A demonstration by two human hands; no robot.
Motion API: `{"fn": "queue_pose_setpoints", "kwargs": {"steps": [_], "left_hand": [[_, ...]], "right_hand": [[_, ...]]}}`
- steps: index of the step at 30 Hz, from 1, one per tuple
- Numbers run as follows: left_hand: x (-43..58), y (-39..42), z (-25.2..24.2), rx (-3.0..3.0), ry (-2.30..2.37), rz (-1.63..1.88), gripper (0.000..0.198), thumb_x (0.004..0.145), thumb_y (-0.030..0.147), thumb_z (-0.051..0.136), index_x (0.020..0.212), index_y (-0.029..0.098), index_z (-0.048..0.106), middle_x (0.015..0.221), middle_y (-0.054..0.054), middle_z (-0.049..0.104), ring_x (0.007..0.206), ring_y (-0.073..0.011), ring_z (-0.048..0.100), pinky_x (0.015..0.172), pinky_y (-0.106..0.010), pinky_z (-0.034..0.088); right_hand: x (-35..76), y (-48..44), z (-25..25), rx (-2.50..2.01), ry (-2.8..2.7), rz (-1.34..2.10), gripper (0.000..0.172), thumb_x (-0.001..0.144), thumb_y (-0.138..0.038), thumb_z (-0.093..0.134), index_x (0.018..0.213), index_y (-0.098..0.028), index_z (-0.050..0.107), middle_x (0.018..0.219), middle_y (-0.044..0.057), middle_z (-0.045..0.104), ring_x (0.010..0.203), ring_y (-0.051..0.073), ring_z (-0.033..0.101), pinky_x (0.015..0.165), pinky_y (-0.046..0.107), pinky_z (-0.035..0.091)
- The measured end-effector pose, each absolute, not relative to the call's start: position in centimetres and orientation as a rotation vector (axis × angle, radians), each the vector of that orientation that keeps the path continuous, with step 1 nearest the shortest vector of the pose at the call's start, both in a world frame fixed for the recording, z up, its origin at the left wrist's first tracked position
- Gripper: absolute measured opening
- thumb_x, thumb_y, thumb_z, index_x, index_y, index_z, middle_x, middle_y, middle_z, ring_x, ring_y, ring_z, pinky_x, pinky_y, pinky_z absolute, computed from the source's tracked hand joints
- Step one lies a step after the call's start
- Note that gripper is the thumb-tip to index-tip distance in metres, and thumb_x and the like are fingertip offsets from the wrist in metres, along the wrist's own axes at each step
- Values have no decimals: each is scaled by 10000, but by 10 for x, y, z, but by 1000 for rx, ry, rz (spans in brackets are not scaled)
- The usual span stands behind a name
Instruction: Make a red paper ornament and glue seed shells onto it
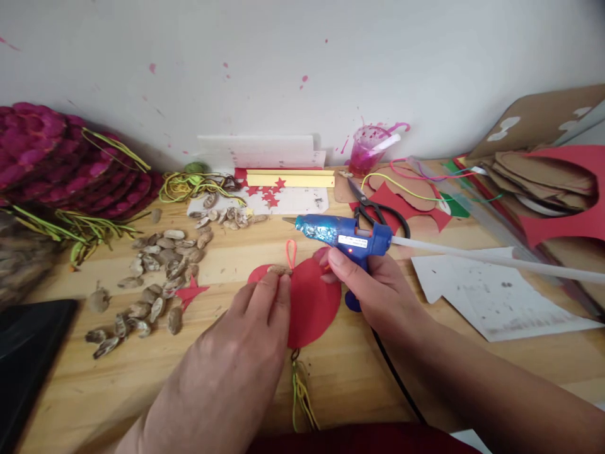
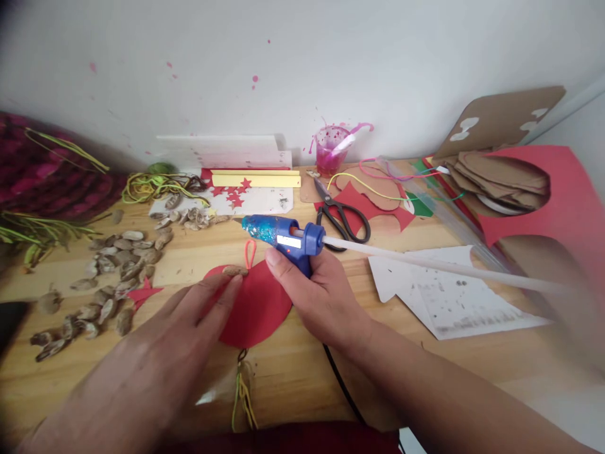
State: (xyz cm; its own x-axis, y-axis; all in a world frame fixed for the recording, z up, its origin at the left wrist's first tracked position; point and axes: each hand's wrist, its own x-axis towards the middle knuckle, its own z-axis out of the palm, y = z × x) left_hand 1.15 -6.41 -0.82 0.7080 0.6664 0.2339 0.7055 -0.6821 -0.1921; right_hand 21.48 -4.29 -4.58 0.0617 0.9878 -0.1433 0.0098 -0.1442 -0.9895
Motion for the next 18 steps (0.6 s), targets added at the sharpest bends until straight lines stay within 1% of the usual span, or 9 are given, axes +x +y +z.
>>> {"fn": "queue_pose_setpoints", "kwargs": {"steps": [2, 4, 11, 15, 18], "left_hand": [[10, -64, -8, -2637, -1073, -170, 545, 817, -19, 338, 1271, 12, 636, 1232, -219, 726, 1021, -289, 740, 753, -376, 650], [8, -64, -8, -2640, -1066, -142, 552, 829, -7, 334, 1283, 38, 645, 1234, -202, 734, 1030, -279, 740, 749, -358, 645], [5, -62, -12, -2682, -1079, -63, 569, 827, 24, 345, 1288, 62, 676, 1266, -211, 722, 1053, -289, 725, 740, -372, 644], [5, -62, -12, -2683, -1081, -62, 554, 825, 26, 356, 1262, 51, 695, 1243, -218, 727, 1017, -297, 726, 691, -366, 627], [4, -62, -11, -2699, -1079, -48, 554, 826, 17, 349, 1250, 63, 703, 1227, -203, 735, 1008, -296, 725, 723, -378, 629]], "right_hand": [[215, -43, -46, -1346, -1108, 1262, 298, 922, -535, 703, 969, -248, 768, 1051, 33, 770, 905, 198, 695, 838, 350, 559], [216, -43, -46, -1349, -1113, 1270, 288, 927, -531, 700, 965, -254, 771, 1048, 31, 769, 902, 195, 692, 837, 345, 559], [217, -44, -45, -1386, -1110, 1284, 291, 920, -540, 698, 955, -260, 769, 1054, 42, 769, 986, 234, 698, 858, 359, 571], [217, -44, -44, -1379, -1114, 1276, 293, 917, -539, 702, 959, -255, 762, 1032, 41, 764, 953, 227, 697, 853, 360, 572], [217, -44, -44, -1382, -1101, 1277, 283, 918, -535, 706, 960, -262, 765, 1024, 34, 758, 930, 214, 692, 868, 361, 566]]}}
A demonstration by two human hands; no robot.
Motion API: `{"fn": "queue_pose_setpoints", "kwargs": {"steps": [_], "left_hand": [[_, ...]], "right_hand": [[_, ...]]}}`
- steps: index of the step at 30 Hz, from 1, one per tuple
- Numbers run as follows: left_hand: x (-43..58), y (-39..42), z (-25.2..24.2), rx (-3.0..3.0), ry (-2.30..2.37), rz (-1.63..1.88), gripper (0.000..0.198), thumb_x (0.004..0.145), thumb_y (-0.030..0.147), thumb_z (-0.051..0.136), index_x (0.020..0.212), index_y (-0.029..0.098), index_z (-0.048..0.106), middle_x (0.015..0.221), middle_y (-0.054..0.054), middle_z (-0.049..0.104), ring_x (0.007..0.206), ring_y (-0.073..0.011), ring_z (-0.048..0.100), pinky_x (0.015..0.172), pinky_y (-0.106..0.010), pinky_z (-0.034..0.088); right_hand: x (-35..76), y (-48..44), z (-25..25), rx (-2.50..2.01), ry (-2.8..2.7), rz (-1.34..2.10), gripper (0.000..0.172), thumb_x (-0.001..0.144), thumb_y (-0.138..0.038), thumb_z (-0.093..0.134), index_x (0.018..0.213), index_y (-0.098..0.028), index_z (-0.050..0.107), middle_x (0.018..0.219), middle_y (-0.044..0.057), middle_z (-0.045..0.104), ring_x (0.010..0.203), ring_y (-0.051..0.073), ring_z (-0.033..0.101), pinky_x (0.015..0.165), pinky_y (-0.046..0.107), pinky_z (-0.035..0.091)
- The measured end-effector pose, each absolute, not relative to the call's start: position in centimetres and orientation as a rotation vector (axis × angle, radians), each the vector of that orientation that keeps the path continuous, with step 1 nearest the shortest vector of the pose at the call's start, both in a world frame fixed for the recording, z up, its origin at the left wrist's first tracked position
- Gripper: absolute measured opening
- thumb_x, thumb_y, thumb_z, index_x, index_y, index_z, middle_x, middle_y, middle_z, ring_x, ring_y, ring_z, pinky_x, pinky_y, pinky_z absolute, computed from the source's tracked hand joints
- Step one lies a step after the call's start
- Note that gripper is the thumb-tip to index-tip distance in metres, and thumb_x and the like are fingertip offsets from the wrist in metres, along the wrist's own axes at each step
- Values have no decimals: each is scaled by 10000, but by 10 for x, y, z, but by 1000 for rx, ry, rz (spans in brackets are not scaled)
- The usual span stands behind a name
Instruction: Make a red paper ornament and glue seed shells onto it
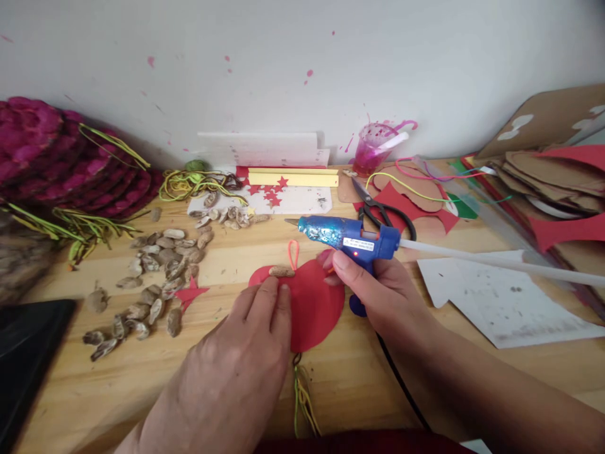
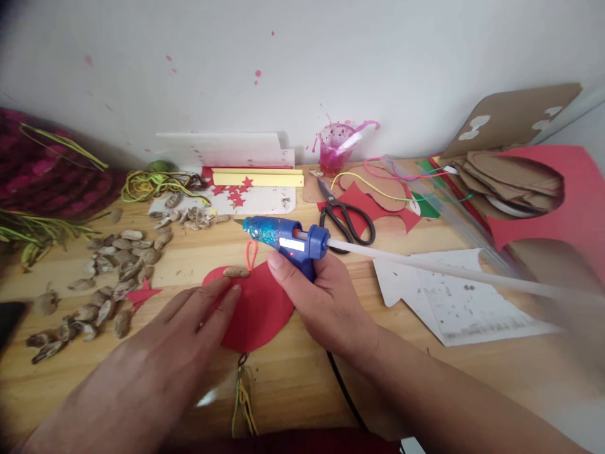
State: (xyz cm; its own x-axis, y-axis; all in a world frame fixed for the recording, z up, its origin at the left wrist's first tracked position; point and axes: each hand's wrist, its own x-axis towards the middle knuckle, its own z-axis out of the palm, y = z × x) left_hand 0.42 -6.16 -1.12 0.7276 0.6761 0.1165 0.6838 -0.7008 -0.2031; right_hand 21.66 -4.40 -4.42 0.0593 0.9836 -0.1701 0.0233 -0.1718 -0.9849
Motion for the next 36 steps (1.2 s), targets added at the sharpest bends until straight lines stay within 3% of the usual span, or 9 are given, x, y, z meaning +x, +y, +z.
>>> {"fn": "queue_pose_setpoints", "kwargs": {"steps": [5, 10, 16, 19, 23, 26, 31, 36], "left_hand": [[6, -61, -8, -2714, -1116, -112, 607, 818, -1, 313, 1315, 54, 658, 1283, -212, 701, 1073, -302, 705, 787, -405, 634], [11, -63, -8, -2719, -1243, -61, 708, 816, -3, 321, 1464, 134, 570, 1340, -182, 679, 1105, -310, 690, 844, -438, 632], [13, -67, -13, -2708, -1249, -10, 704, 806, -35, 347, 1465, 77, 565, 1452, -232, 598, 1263, -366, 624, 950, -519, 615], [14, -66, -13, -2689, -1238, 91, 705, 793, -39, 361, 1453, 75, 582, 1474, -241, 578, 1244, -372, 639, 884, -517, 649], [17, -63, -14, -2621, -1194, 173, 685, 756, -59, 414, 1404, 33, 617, 1427, -246, 616, 1151, -351, 681, 737, -425, 681], [19, -61, -14, -2577, -1196, 211, 681, 757, -70, 446, 1399, 67, 628, 1349, -202, 675, 1038, -318, 707, 634, -377, 674], [25, -60, -12, -2543, -1220, 324, 637, 813, -62, 463, 1404, 111, 622, 1301, -169, 686, 1031, -288, 701, 500, -297, 622], [30, -60, -13, -2533, -1256, 331, 552, 836, -24, 526, 1356, 108, 657, 1274, -187, 688, 986, -272, 705, 512, -284, 625]], "right_hand": [[216, -44, -45, -1380, -1082, 1288, 301, 906, -545, 715, 948, -251, 770, 1032, 38, 763, 928, 221, 696, 852, 366, 571], [216, -44, -44, -1377, -1089, 1291, 301, 906, -548, 713, 958, -256, 770, 1059, 30, 773, 917, 208, 701, 861, 359, 572], [216, -43, -45, -1363, -1102, 1280, 285, 914, -544, 705, 945, -268, 770, 1111, 23, 775, 932, 209, 708, 867, 364, 571], [216, -43, -45, -1366, -1090, 1289, 302, 905, -557, 711, 942, -262, 768, 1064, 28, 774, 976, 227, 707, 882, 375, 572], [216, -42, -44, -1374, -1102, 1287, 329, 903, -572, 706, 947, -251, 763, 1054, 37, 763, 977, 231, 702, 888, 385, 572], [216, -42, -44, -1382, -1112, 1282, 346, 903, -582, 701, 941, -242, 756, 1018, 42, 756, 956, 226, 699, 875, 379, 570], [216, -42, -44, -1393, -1108, 1296, 354, 901, -587, 703, 939, -238, 753, 941, 39, 750, 877, 208, 696, 799, 340, 570], [216, -40, -43, -1426, -1052, 1319, 396, 844, -612, 750, 917, -223, 765, 909, 64, 763, 870, 232, 720, 771, 344, 598]]}}
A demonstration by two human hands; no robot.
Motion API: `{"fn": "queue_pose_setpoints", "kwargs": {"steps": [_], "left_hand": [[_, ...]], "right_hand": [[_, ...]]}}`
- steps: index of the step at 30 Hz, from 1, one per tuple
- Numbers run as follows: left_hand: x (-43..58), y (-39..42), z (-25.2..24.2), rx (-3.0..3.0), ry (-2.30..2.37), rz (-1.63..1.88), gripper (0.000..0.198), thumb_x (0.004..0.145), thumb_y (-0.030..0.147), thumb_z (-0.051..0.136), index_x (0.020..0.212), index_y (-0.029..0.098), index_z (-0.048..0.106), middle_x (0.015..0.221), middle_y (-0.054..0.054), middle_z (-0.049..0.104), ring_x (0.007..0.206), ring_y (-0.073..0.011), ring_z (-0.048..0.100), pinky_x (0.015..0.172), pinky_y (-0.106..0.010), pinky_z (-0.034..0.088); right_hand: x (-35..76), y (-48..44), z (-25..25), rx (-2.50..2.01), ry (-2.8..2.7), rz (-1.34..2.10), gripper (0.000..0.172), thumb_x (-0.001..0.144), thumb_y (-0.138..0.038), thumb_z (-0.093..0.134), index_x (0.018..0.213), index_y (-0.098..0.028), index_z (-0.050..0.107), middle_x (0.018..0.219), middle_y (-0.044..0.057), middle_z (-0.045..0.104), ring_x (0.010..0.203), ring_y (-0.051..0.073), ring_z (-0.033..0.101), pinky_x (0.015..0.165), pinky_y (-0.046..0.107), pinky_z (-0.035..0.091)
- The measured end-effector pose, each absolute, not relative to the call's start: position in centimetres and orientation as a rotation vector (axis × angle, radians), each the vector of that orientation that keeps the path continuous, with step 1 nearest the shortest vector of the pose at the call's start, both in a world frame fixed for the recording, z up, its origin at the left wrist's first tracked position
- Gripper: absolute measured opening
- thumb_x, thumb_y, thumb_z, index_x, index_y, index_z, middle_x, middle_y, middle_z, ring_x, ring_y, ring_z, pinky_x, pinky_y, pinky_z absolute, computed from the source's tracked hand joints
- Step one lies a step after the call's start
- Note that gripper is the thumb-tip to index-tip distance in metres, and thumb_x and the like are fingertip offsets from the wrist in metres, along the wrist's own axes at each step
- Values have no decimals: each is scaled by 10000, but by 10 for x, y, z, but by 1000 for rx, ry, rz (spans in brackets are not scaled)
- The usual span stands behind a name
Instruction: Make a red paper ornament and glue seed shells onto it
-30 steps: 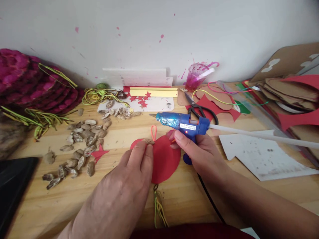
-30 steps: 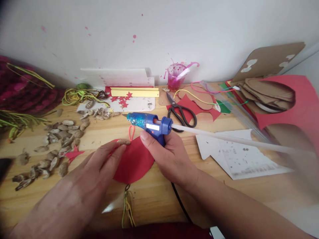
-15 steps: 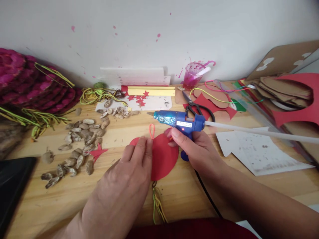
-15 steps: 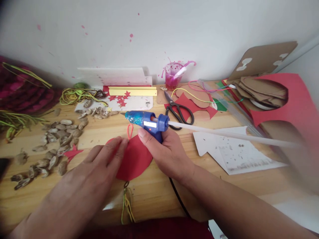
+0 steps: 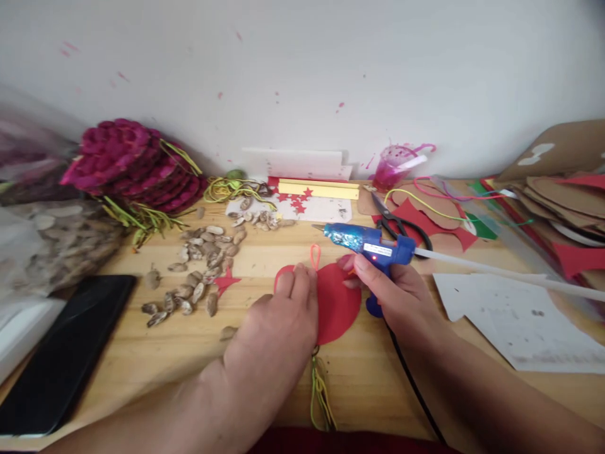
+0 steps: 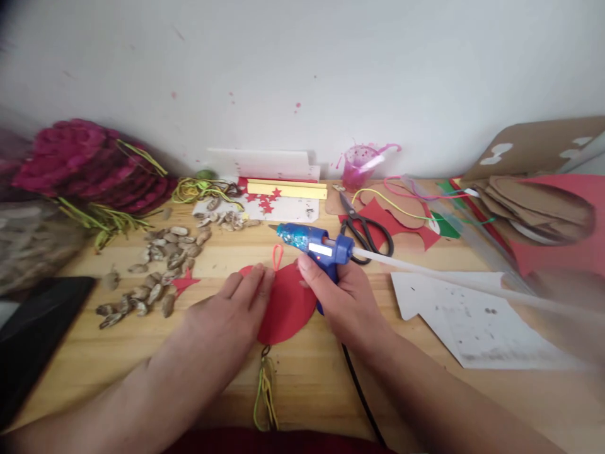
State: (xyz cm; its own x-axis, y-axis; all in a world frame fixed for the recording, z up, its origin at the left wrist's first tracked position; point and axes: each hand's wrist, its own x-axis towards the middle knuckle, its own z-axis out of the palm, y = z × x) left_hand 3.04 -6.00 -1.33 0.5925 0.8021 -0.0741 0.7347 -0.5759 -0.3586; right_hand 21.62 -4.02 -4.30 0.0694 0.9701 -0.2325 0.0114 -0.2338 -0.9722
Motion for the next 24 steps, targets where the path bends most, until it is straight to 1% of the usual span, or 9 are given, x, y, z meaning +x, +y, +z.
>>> {"fn": "queue_pose_setpoints", "kwargs": {"steps": [3, 7, 13, 17, 21, 24], "left_hand": [[33, -60, -13, -2567, -1270, 333, 526, 853, -14, 527, 1356, 75, 654, 1327, -215, 664, 1044, -287, 707, 532, -289, 640], [35, -60, -13, -2605, -1306, 347, 498, 878, -14, 501, 1334, 83, 677, 1375, -203, 647, 1102, -279, 705, 557, -267, 648], [35, -60, -14, -2589, -1321, 346, 439, 909, 18, 520, 1294, 116, 707, 1343, -202, 653, 1052, -252, 714, 544, -239, 627], [35, -62, -17, -2575, -1293, 330, 441, 913, 2, 491, 1286, 94, 707, 1371, -217, 635, 1096, -259, 698, 596, -246, 635], [35, -61, -21, -2569, -1219, 327, 468, 877, -49, 480, 1287, 45, 686, 1317, -239, 653, 1115, -266, 687, 657, -249, 630], [33, -57, -18, -2587, -1265, 314, 511, 846, -79, 471, 1317, 18, 645, 1303, -253, 656, 1088, -284, 690, 671, -294, 638]], "right_hand": [[216, -39, -44, -1453, -1014, 1321, 417, 809, -621, 777, 930, -222, 778, 972, 86, 783, 912, 255, 739, 803, 371, 617], [215, -38, -42, -1497, -998, 1310, 469, 784, -648, 786, 952, -211, 785, 993, 101, 794, 881, 262, 753, 801, 391, 622], [213, -38, -37, -1497, -965, 1304, 465, 766, -630, 814, 952, -205, 781, 1063, 100, 790, 934, 256, 745, 851, 374, 617], [213, -37, -40, -1490, -988, 1305, 495, 768, -647, 802, 956, -191, 776, 1053, 112, 789, 924, 258, 744, 846, 380, 612], [211, -36, -41, -1453, -992, 1300, 509, 761, -654, 797, 945, -180, 762, 1010, 109, 786, 864, 242, 740, 823, 387, 615], [209, -34, -44, -1418, -1008, 1270, 536, 723, -679, 797, 903, -177, 753, 958, 94, 769, 832, 232, 722, 793, 380, 623]]}}
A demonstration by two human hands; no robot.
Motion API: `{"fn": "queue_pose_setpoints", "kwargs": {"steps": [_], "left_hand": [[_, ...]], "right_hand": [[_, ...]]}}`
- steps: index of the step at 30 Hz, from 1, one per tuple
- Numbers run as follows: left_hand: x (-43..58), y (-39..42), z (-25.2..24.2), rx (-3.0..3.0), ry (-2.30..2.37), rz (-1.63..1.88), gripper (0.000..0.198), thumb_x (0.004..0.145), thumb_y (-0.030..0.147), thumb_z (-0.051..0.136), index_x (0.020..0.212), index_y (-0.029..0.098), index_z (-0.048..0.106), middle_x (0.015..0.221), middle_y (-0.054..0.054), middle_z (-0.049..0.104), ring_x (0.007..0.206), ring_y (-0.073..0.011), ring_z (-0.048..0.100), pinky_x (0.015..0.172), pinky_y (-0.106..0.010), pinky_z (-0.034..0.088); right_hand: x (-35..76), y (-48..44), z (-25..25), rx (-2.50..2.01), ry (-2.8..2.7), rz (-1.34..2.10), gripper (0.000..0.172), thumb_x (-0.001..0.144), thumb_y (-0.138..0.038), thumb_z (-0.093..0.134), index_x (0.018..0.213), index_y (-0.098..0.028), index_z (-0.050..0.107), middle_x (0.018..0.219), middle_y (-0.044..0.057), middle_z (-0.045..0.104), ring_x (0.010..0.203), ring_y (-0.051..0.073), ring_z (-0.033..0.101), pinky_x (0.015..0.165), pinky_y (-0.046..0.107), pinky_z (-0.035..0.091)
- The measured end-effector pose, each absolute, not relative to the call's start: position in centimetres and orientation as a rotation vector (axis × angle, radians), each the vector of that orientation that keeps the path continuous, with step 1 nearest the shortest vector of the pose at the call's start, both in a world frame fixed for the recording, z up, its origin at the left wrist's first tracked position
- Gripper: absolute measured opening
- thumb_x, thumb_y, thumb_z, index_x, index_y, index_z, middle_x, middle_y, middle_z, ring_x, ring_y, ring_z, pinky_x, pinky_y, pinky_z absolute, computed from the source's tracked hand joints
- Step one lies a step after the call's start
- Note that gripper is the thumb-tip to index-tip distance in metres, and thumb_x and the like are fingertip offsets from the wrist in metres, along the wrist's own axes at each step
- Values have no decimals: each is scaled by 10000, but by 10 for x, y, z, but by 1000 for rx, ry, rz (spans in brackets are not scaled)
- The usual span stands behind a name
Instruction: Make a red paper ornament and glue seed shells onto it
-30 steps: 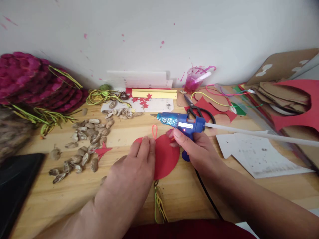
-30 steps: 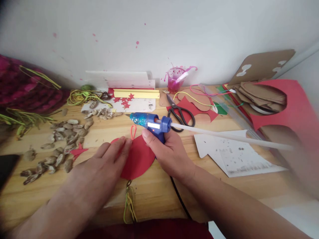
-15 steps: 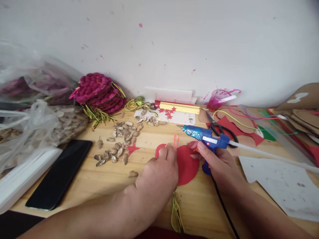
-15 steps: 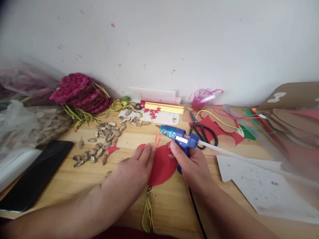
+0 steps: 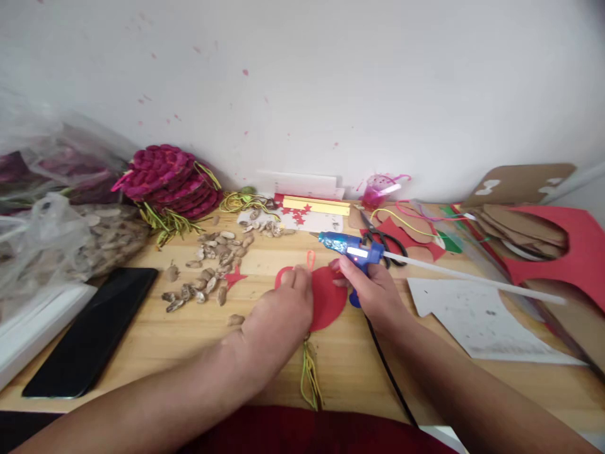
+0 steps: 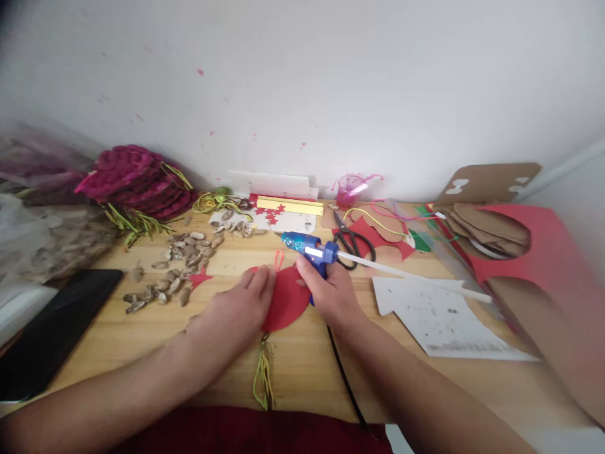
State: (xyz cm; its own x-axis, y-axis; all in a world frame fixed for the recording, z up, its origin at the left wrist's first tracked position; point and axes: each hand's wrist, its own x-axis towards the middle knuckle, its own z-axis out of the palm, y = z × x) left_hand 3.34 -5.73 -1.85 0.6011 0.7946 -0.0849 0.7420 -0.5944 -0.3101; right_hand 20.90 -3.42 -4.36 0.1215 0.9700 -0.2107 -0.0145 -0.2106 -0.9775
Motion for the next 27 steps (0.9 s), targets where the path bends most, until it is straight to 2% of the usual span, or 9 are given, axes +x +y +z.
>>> {"fn": "queue_pose_setpoints", "kwargs": {"steps": [3, 5, 8, 12, 15, 17, 20, 23, 27], "left_hand": [[23, -54, -14, -2715, -1357, 215, 539, 862, -74, 459, 1372, 31, 597, 1263, -216, 686, 1089, -283, 695, 865, -390, 638], [11, -56, -16, -2765, -1435, 31, 594, 868, -86, 417, 1435, 46, 535, 1338, -199, 660, 1184, -266, 670, 1007, -409, 586], [-6, -61, -25, -2777, -1433, -247, 703, 854, -107, 341, 1530, 73, 412, 1486, -199, 566, 1346, -251, 582, 1087, -407, 538], [-5, -67, -34, -2705, -1452, -265, 697, 846, -102, 376, 1523, 58, 428, 1513, -210, 544, 1365, -289, 566, 1129, -460, 505], [12, -68, -29, -2644, -1479, -74, 649, 869, -77, 430, 1502, 57, 476, 1491, -180, 578, 1278, -304, 619, 1066, -455, 562], [24, -70, -24, -2564, -1539, 32, 619, 887, -54, 441, 1490, 74, 501, 1474, -166, 595, 1245, -307, 632, 885, -405, 656], [33, -72, -22, -2484, -1589, 124, 607, 903, -34, 429, 1487, 110, 515, 1442, -136, 621, 1169, -286, 663, 641, -347, 679], [34, -73, -27, -2464, -1575, 148, 616, 905, -28, 435, 1499, 119, 506, 1450, -127, 620, 1135, -255, 675, 650, -323, 678], [31, -72, -37, -2481, -1529, 152, 615, 908, 6, 474, 1516, 95, 482, 1513, -148, 567, 1262, -265, 620, 747, -319, 677]], "right_hand": [[209, -32, -48, -1367, -1006, 1274, 508, 738, -665, 783, 886, -181, 744, 934, 79, 749, 818, 214, 706, 782, 369, 625], [211, -31, -51, -1326, -1016, 1293, 469, 773, -642, 764, 877, -186, 742, 931, 79, 746, 822, 212, 705, 783, 369, 623], [212, -30, -54, -1285, -1014, 1315, 430, 800, -611, 753, 884, -190, 738, 944, 87, 747, 848, 217, 708, 785, 372, 621], [211, -30, -54, -1265, -985, 1325, 443, 790, -611, 762, 899, -183, 732, 975, 93, 750, 892, 223, 704, 775, 362, 623], [211, -29, -54, -1251, -990, 1328, 463, 790, -623, 760, 915, -178, 733, 985, 88, 750, 917, 221, 703, 762, 342, 623], [211, -29, -54, -1257, -989, 1322, 470, 785, -625, 767, 915, -175, 735, 971, 83, 747, 916, 219, 703, 750, 331, 624], [212, -29, -55, -1264, -998, 1317, 473, 783, -632, 772, 909, -176, 744, 953, 77, 752, 911, 221, 713, 754, 328, 626], [213, -30, -56, -1305, -996, 1317, 474, 784, -637, 776, 909, -180, 754, 960, 78, 771, 891, 221, 732, 771, 331, 623], [214, -30, -57, -1340, -997, 1309, 494, 772, -649, 785, 897, -172, 759, 957, 88, 787, 853, 220, 746, 775, 332, 621]]}}
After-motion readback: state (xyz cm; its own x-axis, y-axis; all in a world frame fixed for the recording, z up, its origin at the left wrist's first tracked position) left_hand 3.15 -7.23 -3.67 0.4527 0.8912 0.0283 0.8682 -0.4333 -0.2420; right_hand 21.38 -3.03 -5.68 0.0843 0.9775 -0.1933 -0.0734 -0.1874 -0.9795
